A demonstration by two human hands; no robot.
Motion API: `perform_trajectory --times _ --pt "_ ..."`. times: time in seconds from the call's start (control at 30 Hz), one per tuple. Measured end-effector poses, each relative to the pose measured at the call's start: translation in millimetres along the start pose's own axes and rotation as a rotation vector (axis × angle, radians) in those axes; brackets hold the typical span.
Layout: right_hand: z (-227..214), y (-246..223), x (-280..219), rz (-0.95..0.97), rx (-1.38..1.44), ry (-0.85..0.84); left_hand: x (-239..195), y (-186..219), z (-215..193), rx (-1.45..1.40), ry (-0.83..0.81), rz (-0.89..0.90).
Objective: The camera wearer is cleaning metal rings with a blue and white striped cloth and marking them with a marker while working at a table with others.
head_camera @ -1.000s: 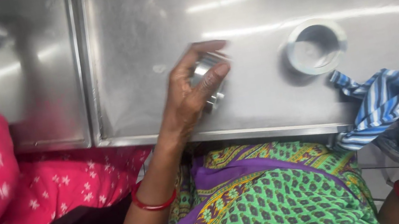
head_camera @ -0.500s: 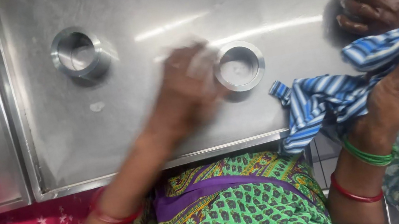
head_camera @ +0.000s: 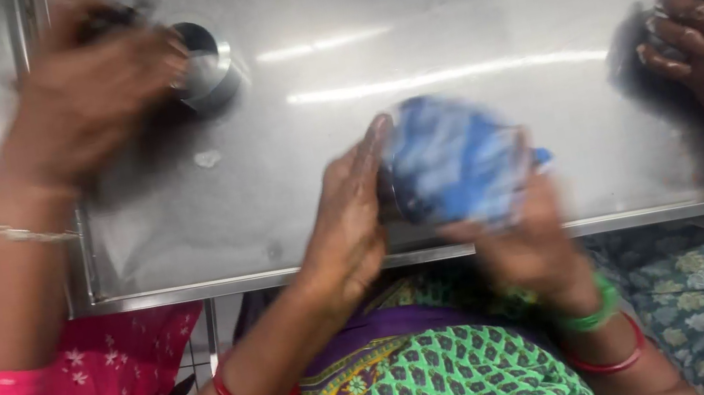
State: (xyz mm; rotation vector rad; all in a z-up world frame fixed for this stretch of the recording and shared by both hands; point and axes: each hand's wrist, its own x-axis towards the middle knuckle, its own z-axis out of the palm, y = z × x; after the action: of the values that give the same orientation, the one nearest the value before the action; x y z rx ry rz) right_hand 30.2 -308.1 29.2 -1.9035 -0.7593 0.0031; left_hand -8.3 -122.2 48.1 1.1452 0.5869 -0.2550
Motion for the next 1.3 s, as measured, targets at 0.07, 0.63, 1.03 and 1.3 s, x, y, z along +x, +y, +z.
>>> perform_trajectory --times 0.07,0.63,1.03,1.3 --pt "29 -31 28 -0.321 -0.346 -0.220 -9 -2 0 -0.439 -0.054 -0.060" --pt "68 24 25 0.118 0.323 -0.220 -29 -38 -52 -0.122 0.189 0.921" --pt "61 -31 52 0.532 0.554 -0.310 -14 -19 -44 0.135 0.243 0.741" --pt "66 2 15 0.617 0.778 -0.051 3 -29 -24 -1.044 -0.060 0.078"
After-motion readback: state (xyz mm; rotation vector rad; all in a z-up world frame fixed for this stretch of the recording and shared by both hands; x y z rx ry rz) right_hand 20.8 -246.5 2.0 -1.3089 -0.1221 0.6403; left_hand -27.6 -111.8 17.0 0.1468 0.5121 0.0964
